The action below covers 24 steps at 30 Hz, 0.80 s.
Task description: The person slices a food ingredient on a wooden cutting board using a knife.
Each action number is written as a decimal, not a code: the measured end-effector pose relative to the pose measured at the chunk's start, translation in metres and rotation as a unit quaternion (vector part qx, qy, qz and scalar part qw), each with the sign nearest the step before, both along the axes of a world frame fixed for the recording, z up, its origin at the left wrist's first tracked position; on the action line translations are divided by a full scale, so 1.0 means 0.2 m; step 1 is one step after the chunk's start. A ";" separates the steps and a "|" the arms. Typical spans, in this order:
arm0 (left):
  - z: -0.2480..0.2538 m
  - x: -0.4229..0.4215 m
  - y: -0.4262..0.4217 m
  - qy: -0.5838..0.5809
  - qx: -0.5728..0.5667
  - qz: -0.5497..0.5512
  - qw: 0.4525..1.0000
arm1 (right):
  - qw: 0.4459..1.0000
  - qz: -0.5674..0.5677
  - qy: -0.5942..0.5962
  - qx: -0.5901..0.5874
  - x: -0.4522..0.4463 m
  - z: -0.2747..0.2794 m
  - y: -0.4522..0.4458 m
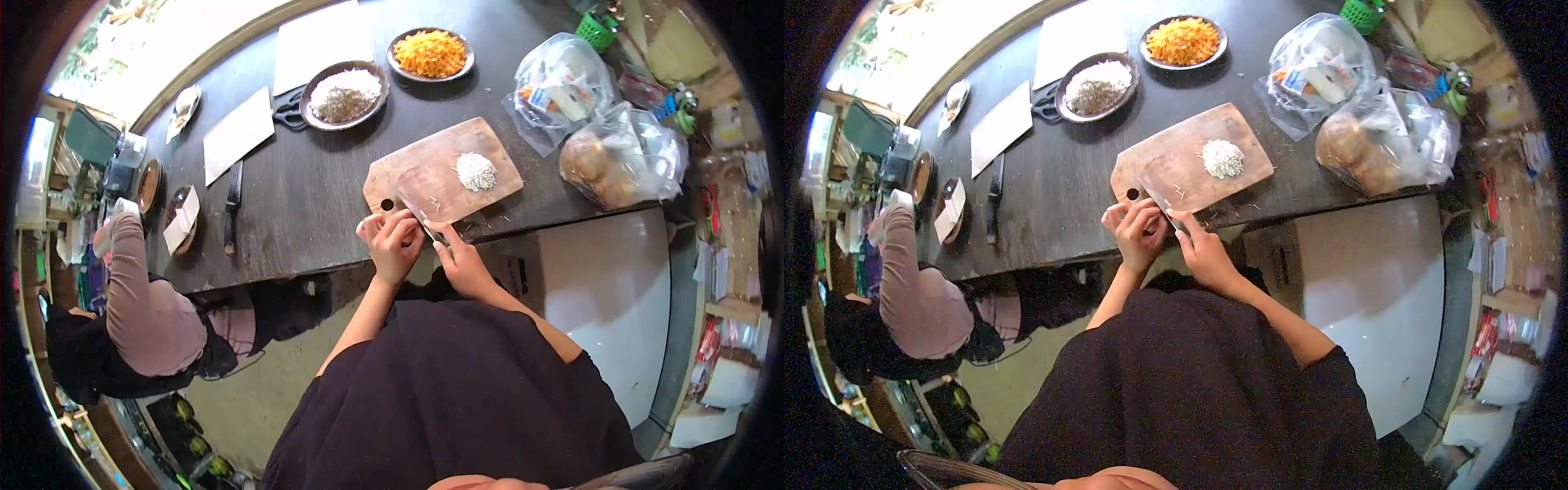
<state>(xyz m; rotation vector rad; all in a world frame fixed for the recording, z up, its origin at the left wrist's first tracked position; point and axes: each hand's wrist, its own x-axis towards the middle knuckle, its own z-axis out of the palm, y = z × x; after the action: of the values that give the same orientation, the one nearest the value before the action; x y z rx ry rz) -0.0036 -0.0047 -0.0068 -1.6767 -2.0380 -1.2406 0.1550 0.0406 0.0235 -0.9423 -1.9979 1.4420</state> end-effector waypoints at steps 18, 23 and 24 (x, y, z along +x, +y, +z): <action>-0.02 -0.03 -0.03 0.043 0.031 -0.065 0.996 | 0.944 -0.094 -0.245 0.200 0.01 0.00 -0.04; -0.01 -0.05 -0.01 0.052 0.045 -0.074 0.995 | 0.914 -0.110 -0.307 0.241 0.00 0.03 -0.01; 0.00 -0.05 0.01 0.054 0.053 -0.071 0.995 | 0.906 -0.115 -0.325 0.246 0.00 0.04 0.02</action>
<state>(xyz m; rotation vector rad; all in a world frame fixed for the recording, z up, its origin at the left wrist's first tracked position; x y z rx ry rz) -0.0132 -0.0036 -0.0072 -1.8243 -1.7854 -1.2477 0.1554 0.0440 0.0305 -1.4758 -2.4239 0.4571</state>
